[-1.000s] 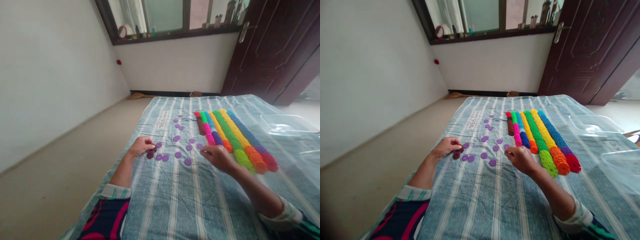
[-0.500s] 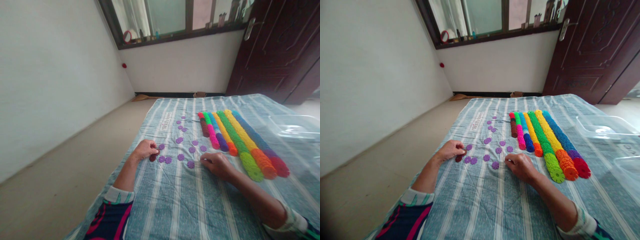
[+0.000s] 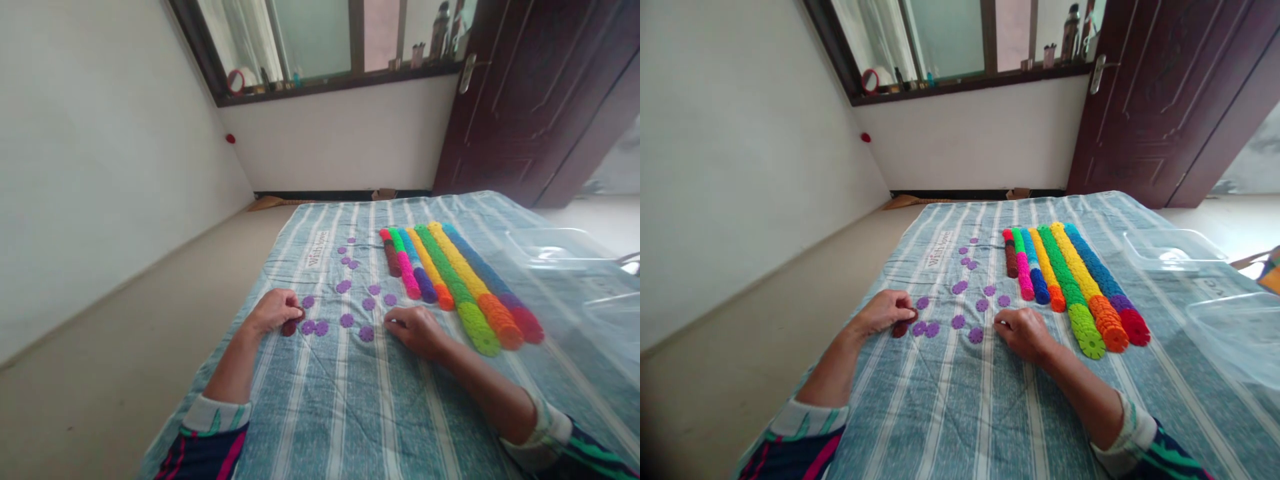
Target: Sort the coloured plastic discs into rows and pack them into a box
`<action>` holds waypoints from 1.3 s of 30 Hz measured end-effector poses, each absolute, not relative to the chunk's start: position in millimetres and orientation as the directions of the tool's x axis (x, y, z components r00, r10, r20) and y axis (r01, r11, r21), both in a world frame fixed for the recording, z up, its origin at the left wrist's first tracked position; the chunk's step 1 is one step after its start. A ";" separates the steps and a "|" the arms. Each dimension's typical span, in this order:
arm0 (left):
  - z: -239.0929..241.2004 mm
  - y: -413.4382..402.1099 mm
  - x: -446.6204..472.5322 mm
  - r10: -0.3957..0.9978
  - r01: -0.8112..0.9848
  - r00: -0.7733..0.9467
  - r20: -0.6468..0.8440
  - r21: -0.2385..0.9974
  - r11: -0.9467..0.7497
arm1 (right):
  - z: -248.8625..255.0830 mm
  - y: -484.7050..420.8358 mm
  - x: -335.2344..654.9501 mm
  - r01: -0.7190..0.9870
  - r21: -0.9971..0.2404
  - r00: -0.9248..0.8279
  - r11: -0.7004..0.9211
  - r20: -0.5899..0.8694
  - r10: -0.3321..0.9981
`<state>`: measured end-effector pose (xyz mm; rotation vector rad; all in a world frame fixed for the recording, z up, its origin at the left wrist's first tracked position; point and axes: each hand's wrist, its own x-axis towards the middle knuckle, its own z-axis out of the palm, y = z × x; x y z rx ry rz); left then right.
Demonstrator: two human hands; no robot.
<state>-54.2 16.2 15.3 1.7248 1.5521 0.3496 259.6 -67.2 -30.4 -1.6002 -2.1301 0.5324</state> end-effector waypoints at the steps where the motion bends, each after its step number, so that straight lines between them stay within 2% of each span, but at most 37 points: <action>1: 16.9 16.7 -54.2 0.936 0.710 0.220 -0.274 0.703 0.039 | -29.3 -67.0 258.8 0.795 -0.548 -0.243 0.262 0.109 0.964; 6: 24.8 21.5 -55.0 0.969 0.707 0.221 -0.111 0.703 -0.081 | -28.2 -71.0 262.2 0.717 -0.639 -0.239 0.279 0.152 0.959; 12: 34.9 23.8 -39.3 0.981 0.661 0.195 -0.017 0.741 -0.118 | -30.8 -86.8 278.0 0.595 -0.735 -0.299 0.323 0.171 0.939; 17: 34.6 34.4 -0.5 0.977 0.624 0.214 -0.019 0.772 -0.122 | -30.8 -87.0 279.1 0.580 -0.753 -0.281 0.313 0.176 0.944; 21: 28.1 48.5 44.6 0.964 0.498 0.265 -0.001 0.856 -0.136 | -32.1 -84.7 277.9 0.583 -0.746 -0.282 0.322 0.186 0.941; 26: 22.3 58.9 89.9 0.956 0.468 0.278 -0.092 0.882 -0.052 | -33.2 -84.0 279.1 0.587 -0.737 -0.285 0.337 0.201 0.937; 32: 18.9 58.4 89.6 0.912 0.499 0.324 -0.252 0.865 0.062 | -32.4 -81.8 277.6 0.603 -0.723 -0.288 0.338 0.198 0.937; 39: 13.1 60.9 75.6 0.974 0.512 0.177 -0.139 0.858 0.029 | -34.0 -80.6 276.2 0.628 -0.705 -0.274 0.330 0.197 0.941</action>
